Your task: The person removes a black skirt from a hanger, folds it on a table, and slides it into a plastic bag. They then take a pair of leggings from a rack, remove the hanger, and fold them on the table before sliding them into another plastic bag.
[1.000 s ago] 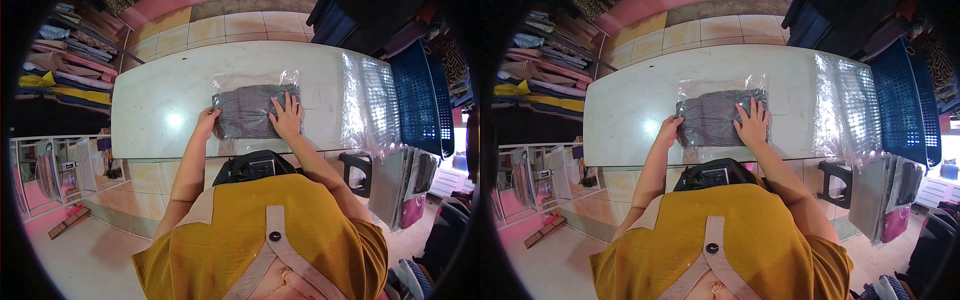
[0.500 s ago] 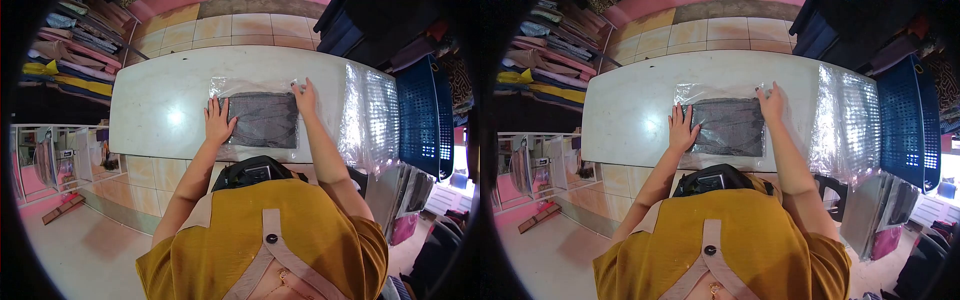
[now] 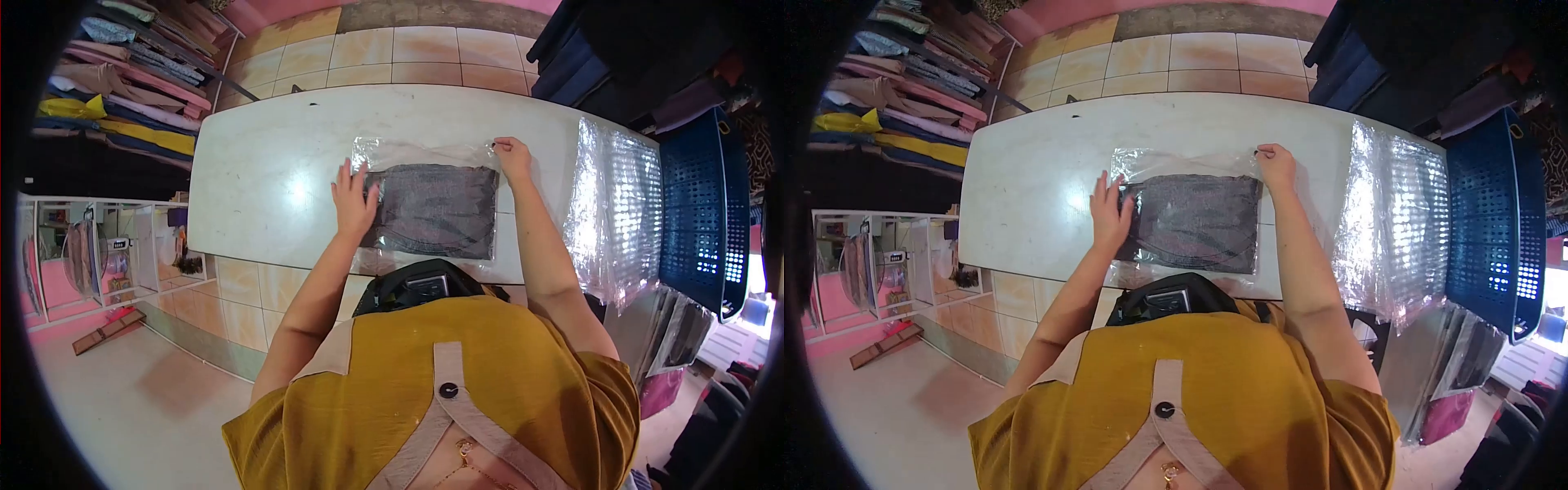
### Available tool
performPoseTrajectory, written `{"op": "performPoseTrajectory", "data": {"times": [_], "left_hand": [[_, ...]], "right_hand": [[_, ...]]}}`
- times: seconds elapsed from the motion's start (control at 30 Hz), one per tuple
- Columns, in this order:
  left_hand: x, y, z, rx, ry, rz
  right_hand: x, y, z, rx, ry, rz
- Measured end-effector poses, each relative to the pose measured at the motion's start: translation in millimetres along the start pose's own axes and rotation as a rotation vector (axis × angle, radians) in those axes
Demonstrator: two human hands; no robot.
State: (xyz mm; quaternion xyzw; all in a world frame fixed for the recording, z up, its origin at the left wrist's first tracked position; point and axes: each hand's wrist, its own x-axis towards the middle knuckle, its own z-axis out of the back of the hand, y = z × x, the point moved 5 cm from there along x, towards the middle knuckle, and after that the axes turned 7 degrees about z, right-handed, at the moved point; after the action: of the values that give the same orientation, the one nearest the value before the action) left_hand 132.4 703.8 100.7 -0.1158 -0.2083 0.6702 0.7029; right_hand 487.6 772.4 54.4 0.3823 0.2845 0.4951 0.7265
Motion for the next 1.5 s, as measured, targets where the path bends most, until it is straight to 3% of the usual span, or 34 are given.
{"op": "performPoseTrajectory", "data": {"times": [0.03, 0.17, 0.23, 0.27, 0.33, 0.47, 0.57, 0.63, 0.67, 0.73, 0.77, 0.83, 0.9, 0.93, 1.0, 1.07, 1.13, 1.17, 1.23, 1.37, 1.43, 1.5], "left_hand": [[13, 6, 5, -0.066, -0.127, 0.021], [85, 2, -8, -0.249, -0.068, -0.205], [109, -15, -28, -0.164, 0.153, -0.282], [117, -26, -28, -0.169, 0.157, -0.292], [128, -36, -45, -0.077, 0.418, -0.151], [135, -36, -58, -0.063, 0.616, -0.008], [126, -33, -55, 0.01, 0.481, 0.079], [116, -36, -26, -0.102, -0.09, -0.032], [107, -38, -14, -0.096, -0.087, -0.03], [80, -45, 25, -0.09, -0.272, -0.229], [63, -36, 33, -0.083, -0.268, -0.223], [33, -9, 47, -0.176, -0.163, -0.132], [0, 39, 40, -0.219, -0.074, 0.098], [-16, 51, 37, -0.215, -0.076, 0.106], [-44, 81, 12, -0.564, 0.196, 0.555], [-47, 74, 15, -0.574, 0.182, 0.555], [-40, 68, 6, -0.583, 0.319, 0.73], [-33, 68, 7, -0.587, 0.311, 0.735], [-24, 64, 1, -0.625, 0.529, 0.703], [-23, 52, -4, -0.813, 0.544, 0.704], [-29, 50, -5, -1.0, 0.572, 0.774], [-40, 47, -9, -1.04, 0.591, 0.856]], "right_hand": [[-2, -4, -2, 0.05, 0.024, -0.037], [-11, 12, 4, 0.078, 0.03, -0.097], [-11, 9, 1, 0.148, 0.001, -0.088], [-9, 3, -3, 0.146, -0.01, -0.091], [-6, -7, -9, 0.229, -0.02, -0.082], [-7, -18, -10, 0.278, -0.125, -0.045], [-18, -3, -9, 0.184, -0.035, -0.121], [-45, 60, 11, -0.484, -0.327, 0.25], [-54, 71, 12, -0.481, -0.322, 0.246], [-75, 100, -9, -0.515, -0.001, 0.678], [-84, 99, -9, -0.509, 0.007, 0.677], [-99, 90, -5, -0.727, -0.018, 0.589], [-112, 82, 6, -0.605, -0.048, 0.591], [-121, 80, 12, -0.49, -0.082, 0.584], [-144, 78, 8, -0.476, 0.013, 0.587], [-158, 69, 1, -0.464, 0.109, 0.592], [-164, 55, -6, -0.499, 0.118, 0.567], [-165, 54, -7, -0.499, 0.121, 0.576], [-164, 55, -7, -0.495, 0.082, 0.598], [-161, 52, 5, -0.407, 0.035, 0.615], [-156, 30, 18, -0.239, -0.053, 0.27], [-155, 22, 22, -0.238, 0.002, 0.172]]}}
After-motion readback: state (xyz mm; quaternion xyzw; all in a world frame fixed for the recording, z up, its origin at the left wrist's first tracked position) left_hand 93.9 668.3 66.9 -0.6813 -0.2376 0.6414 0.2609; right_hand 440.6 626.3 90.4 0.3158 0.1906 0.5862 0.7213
